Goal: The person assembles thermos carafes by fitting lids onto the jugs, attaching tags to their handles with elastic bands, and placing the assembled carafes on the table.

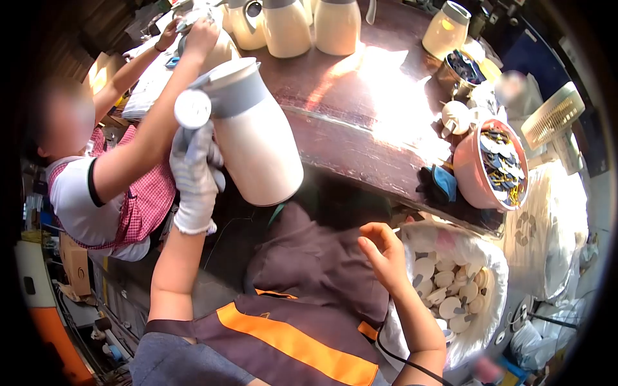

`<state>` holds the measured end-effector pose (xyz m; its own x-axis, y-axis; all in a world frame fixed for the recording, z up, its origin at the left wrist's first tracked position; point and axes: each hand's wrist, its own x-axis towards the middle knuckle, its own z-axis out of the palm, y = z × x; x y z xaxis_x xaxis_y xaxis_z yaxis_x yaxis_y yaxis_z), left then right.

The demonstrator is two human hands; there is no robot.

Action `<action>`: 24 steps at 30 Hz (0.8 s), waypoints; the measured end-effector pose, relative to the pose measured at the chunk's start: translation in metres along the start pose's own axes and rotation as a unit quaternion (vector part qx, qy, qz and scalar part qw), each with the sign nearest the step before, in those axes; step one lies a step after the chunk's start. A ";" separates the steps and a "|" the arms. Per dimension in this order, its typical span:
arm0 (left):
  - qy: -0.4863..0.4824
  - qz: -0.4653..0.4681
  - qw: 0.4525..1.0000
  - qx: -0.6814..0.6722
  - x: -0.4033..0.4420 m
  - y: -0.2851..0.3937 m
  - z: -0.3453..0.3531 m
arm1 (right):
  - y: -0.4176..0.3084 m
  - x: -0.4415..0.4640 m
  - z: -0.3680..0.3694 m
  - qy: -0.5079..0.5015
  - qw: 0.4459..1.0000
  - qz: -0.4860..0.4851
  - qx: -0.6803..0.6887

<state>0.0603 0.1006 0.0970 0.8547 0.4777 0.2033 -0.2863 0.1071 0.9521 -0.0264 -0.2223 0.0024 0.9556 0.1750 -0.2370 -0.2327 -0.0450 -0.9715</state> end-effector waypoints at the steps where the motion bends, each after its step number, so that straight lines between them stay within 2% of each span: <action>1: 0.010 -0.006 1.000 -0.017 0.016 -0.004 0.001 | 0.002 0.002 0.001 -0.003 1.000 0.004 0.000; 3: 0.008 -0.029 0.995 -0.090 0.040 -0.010 0.003 | 0.004 0.005 0.005 -0.006 1.000 -0.003 -0.016; 4: 0.003 -0.082 0.989 -0.126 0.047 -0.011 -0.002 | 0.007 0.007 0.006 -0.005 0.999 -0.010 -0.030; 6: -0.034 -0.087 0.992 -0.079 0.048 -0.005 -0.005 | 0.008 0.011 0.007 0.004 0.998 -0.012 -0.064; 8: -0.035 -0.036 0.998 -0.049 0.044 -0.006 -0.005 | 0.012 0.016 0.005 0.000 0.993 -0.048 -0.111; 11: -0.024 -0.012 0.997 -0.068 0.043 0.003 0.008 | 0.012 0.024 0.006 0.013 0.990 -0.047 -0.129; 14: 0.010 -0.014 0.997 -0.080 0.062 -0.018 0.016 | 0.014 0.032 0.008 0.000 0.989 -0.043 -0.141; 15: 0.019 0.030 0.997 -0.072 0.070 -0.033 0.016 | 0.012 0.033 0.011 0.001 0.989 -0.041 -0.143; 16: 0.018 0.030 0.997 -0.074 0.080 -0.044 0.017 | 0.012 0.036 0.012 0.003 0.989 -0.042 -0.144; 18: 0.063 0.120 0.991 -0.011 0.102 -0.067 0.019 | 0.012 0.040 0.013 0.002 0.981 -0.065 -0.181; 20: -0.020 0.107 0.991 0.082 0.125 -0.089 0.000 | 0.010 0.047 0.013 0.005 0.980 -0.061 -0.189; 22: -0.018 0.080 0.991 0.103 0.141 -0.111 -0.002 | 0.011 0.061 0.009 0.005 0.977 -0.066 -0.201; 23: 0.041 0.156 0.953 0.255 0.160 -0.150 -0.014 | 0.012 0.073 0.007 0.009 0.978 -0.086 -0.191; 24: 0.073 0.120 0.938 0.317 0.153 -0.149 -0.011 | 0.006 0.084 0.006 0.013 0.978 -0.081 -0.193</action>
<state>0.2292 0.1675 -0.0159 0.7165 0.5410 0.4403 -0.1085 -0.5371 0.8365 0.0518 -0.2019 -0.0230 0.9800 0.1850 -0.0740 0.0036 -0.3877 -0.9218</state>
